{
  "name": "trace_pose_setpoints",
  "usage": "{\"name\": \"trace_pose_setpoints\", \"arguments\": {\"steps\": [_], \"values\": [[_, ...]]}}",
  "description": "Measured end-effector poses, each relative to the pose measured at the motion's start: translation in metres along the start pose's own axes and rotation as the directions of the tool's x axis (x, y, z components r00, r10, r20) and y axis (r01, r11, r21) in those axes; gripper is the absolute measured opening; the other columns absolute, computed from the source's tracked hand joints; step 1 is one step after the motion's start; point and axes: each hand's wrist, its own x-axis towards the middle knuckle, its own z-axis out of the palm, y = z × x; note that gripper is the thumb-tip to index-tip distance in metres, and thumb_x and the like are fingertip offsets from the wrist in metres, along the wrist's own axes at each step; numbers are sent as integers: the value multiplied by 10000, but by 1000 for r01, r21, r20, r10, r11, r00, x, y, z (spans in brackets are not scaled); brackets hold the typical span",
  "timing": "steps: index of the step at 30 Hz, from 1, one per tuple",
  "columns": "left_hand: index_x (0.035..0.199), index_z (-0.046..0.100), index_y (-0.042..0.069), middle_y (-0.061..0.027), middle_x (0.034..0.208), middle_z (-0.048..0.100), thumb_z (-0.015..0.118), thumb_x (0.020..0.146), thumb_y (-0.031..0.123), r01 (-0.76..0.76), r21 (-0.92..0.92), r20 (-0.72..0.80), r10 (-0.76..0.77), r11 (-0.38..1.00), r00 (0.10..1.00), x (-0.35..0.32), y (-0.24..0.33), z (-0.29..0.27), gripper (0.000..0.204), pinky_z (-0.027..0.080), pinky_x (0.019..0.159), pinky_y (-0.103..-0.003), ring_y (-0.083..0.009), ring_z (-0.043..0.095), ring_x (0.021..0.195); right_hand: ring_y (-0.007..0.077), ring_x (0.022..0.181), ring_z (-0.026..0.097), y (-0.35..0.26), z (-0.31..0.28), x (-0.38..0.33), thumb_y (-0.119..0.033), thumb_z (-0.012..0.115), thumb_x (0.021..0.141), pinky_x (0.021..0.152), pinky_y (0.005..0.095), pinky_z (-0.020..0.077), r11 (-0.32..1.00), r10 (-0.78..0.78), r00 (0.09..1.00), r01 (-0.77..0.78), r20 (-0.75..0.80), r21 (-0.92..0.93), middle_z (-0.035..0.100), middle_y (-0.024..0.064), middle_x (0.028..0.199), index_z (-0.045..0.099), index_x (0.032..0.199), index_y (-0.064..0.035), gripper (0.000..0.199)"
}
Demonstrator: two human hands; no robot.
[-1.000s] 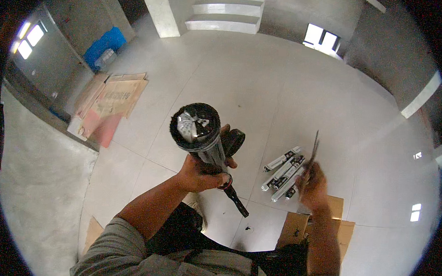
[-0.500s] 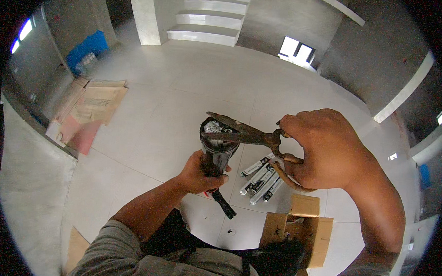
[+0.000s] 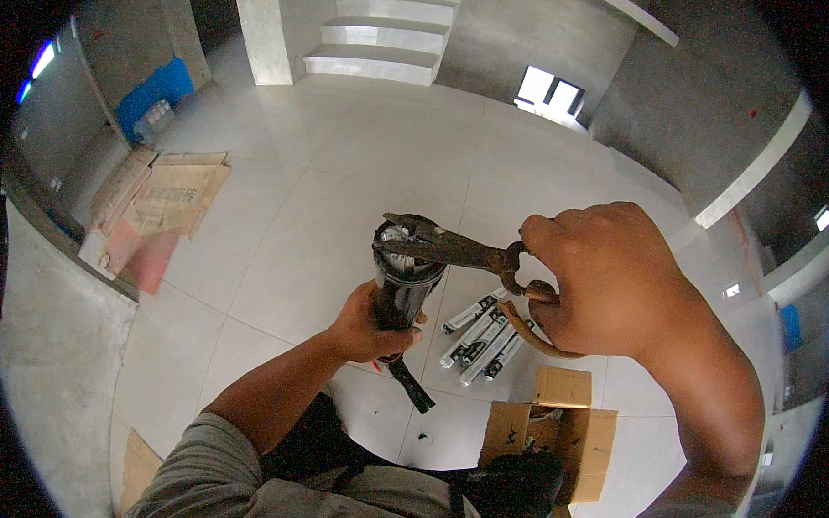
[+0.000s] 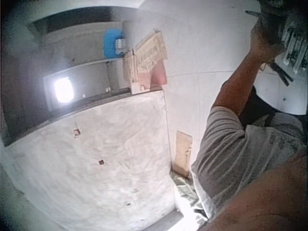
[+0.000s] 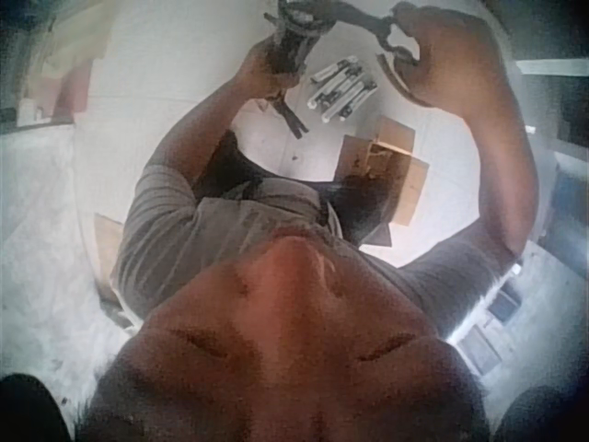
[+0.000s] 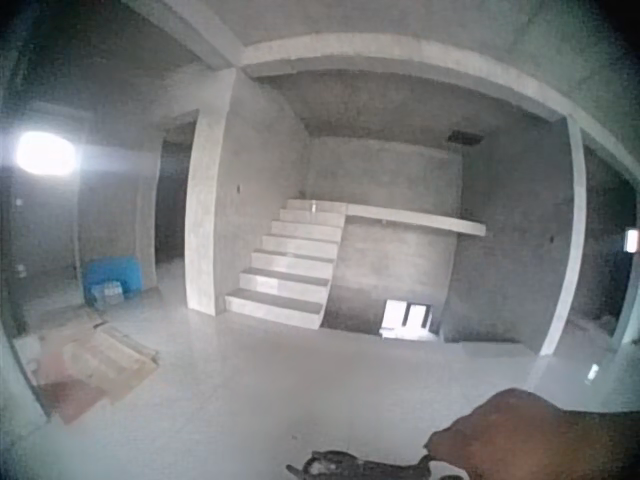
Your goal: The person prepares a caulking gun by removing the nozzle cap, inserting a sealant cartridge, cutting the tip, and attaching a nozzle. They then apply sealant along the bottom edge of a window frame.
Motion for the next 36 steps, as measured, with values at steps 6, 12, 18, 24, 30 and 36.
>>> {"name": "trace_pose_setpoints", "arguments": {"steps": [6, 12, 18, 24, 30, 36], "values": [[1101, 601, -32, -87, 854, 674, 770, 820, 15, 12, 18, -8, -12, 1000, 1000, 0, 1, -3, 331, 559, 621, -342, -152, 655, 699, 361, 752, 674, -3, -2, 0, -187, 766, 651, 695, 480, 509, 995, 16, 999, -20, -40, -97, 653, 155, 743, 631, 892, -28, 318], [1100, 620, -22, -100, 913, 696, 766, 828, 17, -29, 45, -3, 29, 999, 1000, -1, -7, -8, 311, 572, 648, -359, -155, 667, 723, 337, 670, 659, 7, 8, 7, -184, 765, 724, 645, 455, 496, 935, -1, 979, -70, 202, 346, 627, 174, 684, 622, 848, -3, 262], [1087, 627, -19, -114, 937, 700, 772, 815, 2, 11, 37, -1, -11, 999, 1000, -2, -11, -11, 309, 572, 637, -354, -156, 666, 721, 243, 588, 556, 18, 31, 11, -236, 832, 726, 584, 373, 462, 610, -160, 929, -173, 334, 773, 623, 140, 705, 653, 881, 1, 335], [1091, 621, -27, -113, 938, 701, 776, 813, 15, 20, 8, -37, -19, 1000, 999, -1, -10, -13, 320, 578, 675, -356, -166, 674, 752, 273, 629, 599, 17, 76, 15, -192, 837, 578, 588, 401, 456, 991, -134, 731, 94, -670, -96, 599, 89, 741, 655, 930, -51, 420], [1293, 525, -8, -103, 1073, 680, 804, 774, 59, 99, 74, -4, -99, 992, 995, -5, -8, -13, 593, 543, 858, -353, -165, 651, 944, 292, 656, 601, 19, 61, 18, -161, 816, 573, 681, 425, 442, 981, -190, 704, 155, -684, -113, 611, 83, 744, 666, 943, -65, 410], [1189, 582, 5, -114, 1041, 700, 764, 831, 0, 37, 62, 7, -38, 997, 999, -6, -6, -12, 402, 583, 679, -349, -153, 671, 801, 322, 690, 620, 19, 31, 15, -184, 822, 618, 698, 434, 445, 960, -122, 978, 159, -170, 229, 610, 82, 694, 653, 872, -92, 319]]}}
